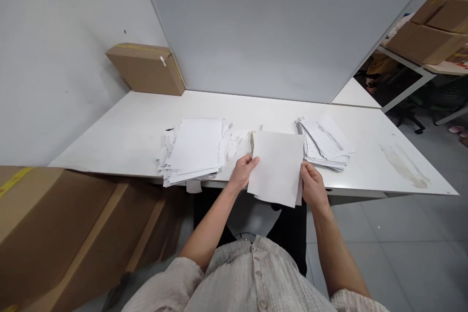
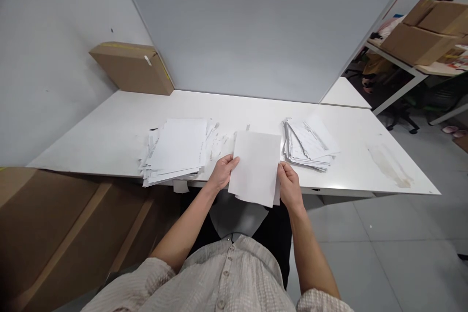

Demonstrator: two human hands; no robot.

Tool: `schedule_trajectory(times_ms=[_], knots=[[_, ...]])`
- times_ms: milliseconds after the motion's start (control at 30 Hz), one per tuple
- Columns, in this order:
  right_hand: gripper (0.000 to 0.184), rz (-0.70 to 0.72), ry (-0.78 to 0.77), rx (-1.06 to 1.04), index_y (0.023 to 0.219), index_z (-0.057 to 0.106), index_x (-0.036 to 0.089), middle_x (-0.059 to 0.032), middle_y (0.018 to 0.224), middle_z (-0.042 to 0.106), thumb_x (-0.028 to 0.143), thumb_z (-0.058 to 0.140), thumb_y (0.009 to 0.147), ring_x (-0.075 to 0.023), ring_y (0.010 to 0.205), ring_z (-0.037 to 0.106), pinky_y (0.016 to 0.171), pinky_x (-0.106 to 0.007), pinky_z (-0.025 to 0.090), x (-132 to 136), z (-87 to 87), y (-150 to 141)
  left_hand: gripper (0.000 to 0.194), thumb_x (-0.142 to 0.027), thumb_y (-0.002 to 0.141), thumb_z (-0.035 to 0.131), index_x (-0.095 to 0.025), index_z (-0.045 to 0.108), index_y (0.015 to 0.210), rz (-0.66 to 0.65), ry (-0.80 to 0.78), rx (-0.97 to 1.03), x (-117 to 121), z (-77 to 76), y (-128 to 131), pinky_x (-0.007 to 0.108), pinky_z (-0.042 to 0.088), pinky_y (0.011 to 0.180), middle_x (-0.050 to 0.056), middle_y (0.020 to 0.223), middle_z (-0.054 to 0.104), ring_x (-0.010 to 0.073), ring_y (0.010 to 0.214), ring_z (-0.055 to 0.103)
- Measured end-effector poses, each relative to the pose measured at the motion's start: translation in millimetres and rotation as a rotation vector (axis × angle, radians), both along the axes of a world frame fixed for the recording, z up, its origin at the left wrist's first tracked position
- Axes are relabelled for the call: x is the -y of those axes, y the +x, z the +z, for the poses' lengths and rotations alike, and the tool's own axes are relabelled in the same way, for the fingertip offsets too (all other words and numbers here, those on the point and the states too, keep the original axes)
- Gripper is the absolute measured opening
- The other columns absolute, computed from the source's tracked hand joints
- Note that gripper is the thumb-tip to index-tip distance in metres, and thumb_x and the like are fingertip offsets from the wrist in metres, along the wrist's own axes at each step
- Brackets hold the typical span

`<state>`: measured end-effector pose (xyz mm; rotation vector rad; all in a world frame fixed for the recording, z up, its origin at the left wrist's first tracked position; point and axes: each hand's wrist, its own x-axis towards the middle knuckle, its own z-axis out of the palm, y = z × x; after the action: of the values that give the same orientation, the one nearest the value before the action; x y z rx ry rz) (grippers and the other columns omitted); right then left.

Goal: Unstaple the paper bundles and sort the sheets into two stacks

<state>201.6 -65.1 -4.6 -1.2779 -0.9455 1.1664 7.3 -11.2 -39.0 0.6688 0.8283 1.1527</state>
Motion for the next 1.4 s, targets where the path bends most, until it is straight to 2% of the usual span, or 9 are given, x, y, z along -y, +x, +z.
schedule_trajectory(times_ms=[267,367,467,600,767,900,1033,1267,1400], knots=[[0.030,-0.048,0.052,0.002,0.088,0.061,0.024,0.0011,0.072,0.062,0.052,0.053,0.083,-0.0127,0.059,0.053,0.054,-0.025,0.042,0.0,-7.4,-2.9,0.034,-0.035,0.057,0.080,-0.014,0.061,0.075,0.045,0.063,0.008,3.1,-1.6,2.4,0.026,0.048,0.069,0.001,0.069,0.067,0.0121,0.065,0.061],[0.026,-0.046,0.120,0.096,0.092,0.060,0.024,0.0006,0.073,0.061,0.048,0.056,0.082,-0.0137,0.064,0.055,0.059,-0.026,0.044,-4.2,4.4,-5.2,0.041,-0.034,0.064,0.077,-0.016,0.060,0.096,0.159,0.210,-0.070,3.0,8.1,1.0,0.026,0.049,0.069,0.001,0.074,0.068,0.0123,0.068,0.062],[0.019,-0.066,0.246,0.184,0.090,0.060,0.023,0.0015,0.072,0.060,0.039,0.063,0.079,-0.0130,0.068,0.055,0.064,-0.026,0.044,-10.7,16.1,-7.4,0.059,-0.035,0.071,0.072,-0.019,0.049,0.124,0.262,0.392,-0.190,4.8,23.3,-4.8,0.026,0.048,0.074,0.002,0.081,0.068,0.0128,0.076,0.062],[0.019,-0.081,0.345,0.200,0.085,0.058,0.022,0.0012,0.070,0.058,0.040,0.061,0.080,-0.0126,0.066,0.052,0.064,-0.026,0.043,-21.5,11.2,-9.2,0.060,-0.039,0.080,0.063,-0.020,0.043,0.133,0.269,0.550,-0.315,8.0,32.8,-13.3,0.028,0.046,0.085,0.005,0.093,0.066,0.0151,0.090,0.061],[0.022,-0.042,0.315,0.217,0.088,0.057,0.021,0.0002,0.074,0.058,0.041,0.062,0.079,-0.0136,0.067,0.052,0.065,-0.028,0.043,-31.4,-14.5,-11.5,0.044,-0.044,0.086,0.051,-0.019,0.053,0.122,0.237,0.579,-0.425,7.6,24.7,-13.6,0.031,0.044,0.087,0.009,0.100,0.064,0.0189,0.098,0.059],[0.021,-0.031,0.300,0.187,0.088,0.057,0.022,-0.0003,0.076,0.060,0.041,0.060,0.080,-0.0144,0.071,0.055,0.069,-0.030,0.044,-35.1,-19.4,-9.9,0.032,-0.046,0.086,0.050,-0.017,0.061,0.093,0.256,0.573,-0.448,4.8,25.1,-9.4,0.026,0.045,0.072,0.004,0.078,0.060,0.0144,0.076,0.056],[0.021,-0.021,0.321,0.201,0.088,0.058,0.022,-0.0013,0.080,0.061,0.042,0.059,0.081,-0.0153,0.074,0.056,0.070,-0.030,0.045,-37.6,-18.1,-8.1,0.033,-0.048,0.084,0.052,-0.017,0.054,0.072,0.290,0.567,-0.442,2.6,30.7,-7.3,0.023,0.040,0.061,-0.001,0.064,0.050,0.0109,0.062,0.045],[0.024,-0.003,0.276,0.207,0.090,0.058,0.022,-0.0011,0.078,0.062,0.043,0.061,0.079,-0.0152,0.072,0.056,0.068,-0.029,0.046,-36.4,-17.7,-9.5,0.040,-0.047,0.082,0.056,-0.018,0.040,0.060,0.287,0.500,-0.413,3.9,43.9,-6.5,0.022,0.029,0.055,-0.005,0.057,0.031,0.0080,0.055,0.030],[0.022,-0.027,0.190,0.217,0.085,0.058,0.021,0.0004,0.072,0.062,0.041,0.064,0.076,-0.0135,0.064,0.054,0.060,-0.026,0.043,-26.5,-9.9,-7.5,0.043,-0.047,0.080,0.060,-0.018,0.035,0.059,0.253,0.401,-0.289,1.1,46.1,-5.0,0.021,0.025,0.051,-0.006,0.057,0.026,0.0072,0.053,0.023]])
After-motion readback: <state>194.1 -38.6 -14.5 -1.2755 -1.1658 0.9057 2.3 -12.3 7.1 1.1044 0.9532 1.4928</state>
